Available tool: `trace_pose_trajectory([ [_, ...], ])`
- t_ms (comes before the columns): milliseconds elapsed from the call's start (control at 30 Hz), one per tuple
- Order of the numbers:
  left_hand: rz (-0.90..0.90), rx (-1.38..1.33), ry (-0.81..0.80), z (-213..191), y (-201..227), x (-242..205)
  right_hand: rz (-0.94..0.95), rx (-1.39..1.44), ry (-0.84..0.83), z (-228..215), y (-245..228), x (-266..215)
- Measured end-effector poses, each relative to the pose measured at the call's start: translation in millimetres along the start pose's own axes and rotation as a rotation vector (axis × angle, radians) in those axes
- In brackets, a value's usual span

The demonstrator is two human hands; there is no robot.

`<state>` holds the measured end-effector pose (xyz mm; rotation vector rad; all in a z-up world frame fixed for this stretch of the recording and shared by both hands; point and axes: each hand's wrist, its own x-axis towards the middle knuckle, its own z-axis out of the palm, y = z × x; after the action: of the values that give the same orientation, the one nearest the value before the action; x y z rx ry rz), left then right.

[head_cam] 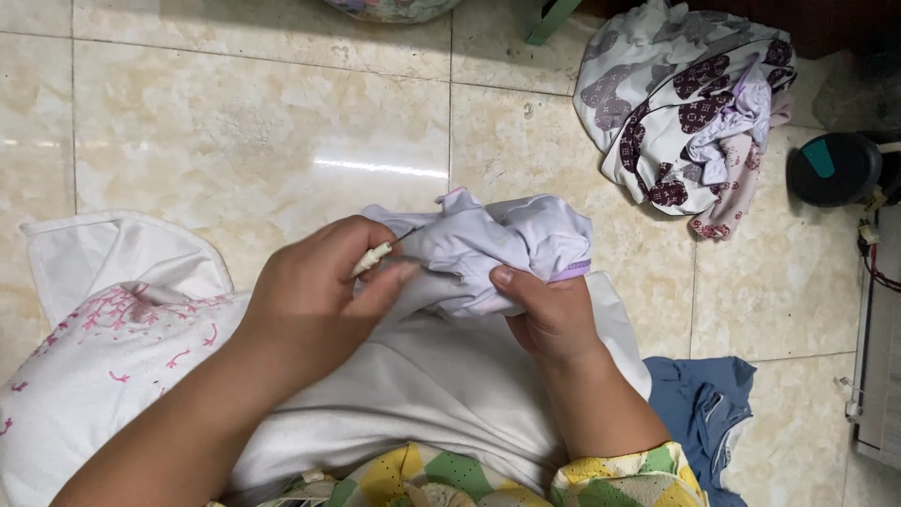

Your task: Hand sewing a white and purple garment using a needle and thread while sitting on the floor.

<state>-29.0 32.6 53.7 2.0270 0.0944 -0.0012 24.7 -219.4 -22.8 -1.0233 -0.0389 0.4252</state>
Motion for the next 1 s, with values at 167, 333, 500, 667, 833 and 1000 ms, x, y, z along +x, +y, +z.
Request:
trace_pose_trajectory([
  [167, 0.216, 0.267, -0.207, 9.0, 11.2, -17.1, 0.064, 0.086, 0.094, 18.2, -11.9, -7.1],
  [333, 0.307, 0.212, -0.048, 9.4, 27.9, -24.7, 0.029, 0.068, 0.084, 7.2, -6.9, -12.2],
  [500, 0.342, 0.236, -0.001, 14.1, 26.1, -26.8, 0.017, 0.004, 0.097, 4.8, -6.8, -15.5],
  [667, 0.338, 0.238, -0.008, 14.0, 23.9, -27.1, 0.006, 0.004, 0.099, 5.3, -6.9, -15.5],
  [833, 0.348, 0.219, 0.004, 14.9, 23.3, -25.6, -0.001, -0.019, 0.091, 1.6, -4.0, -18.0],
  [1000, 0.339, 0.181, 0.008, 15.3, 24.7, -23.3, 0.005, -0.03, 0.087, 0.3, -0.8, -18.2],
])
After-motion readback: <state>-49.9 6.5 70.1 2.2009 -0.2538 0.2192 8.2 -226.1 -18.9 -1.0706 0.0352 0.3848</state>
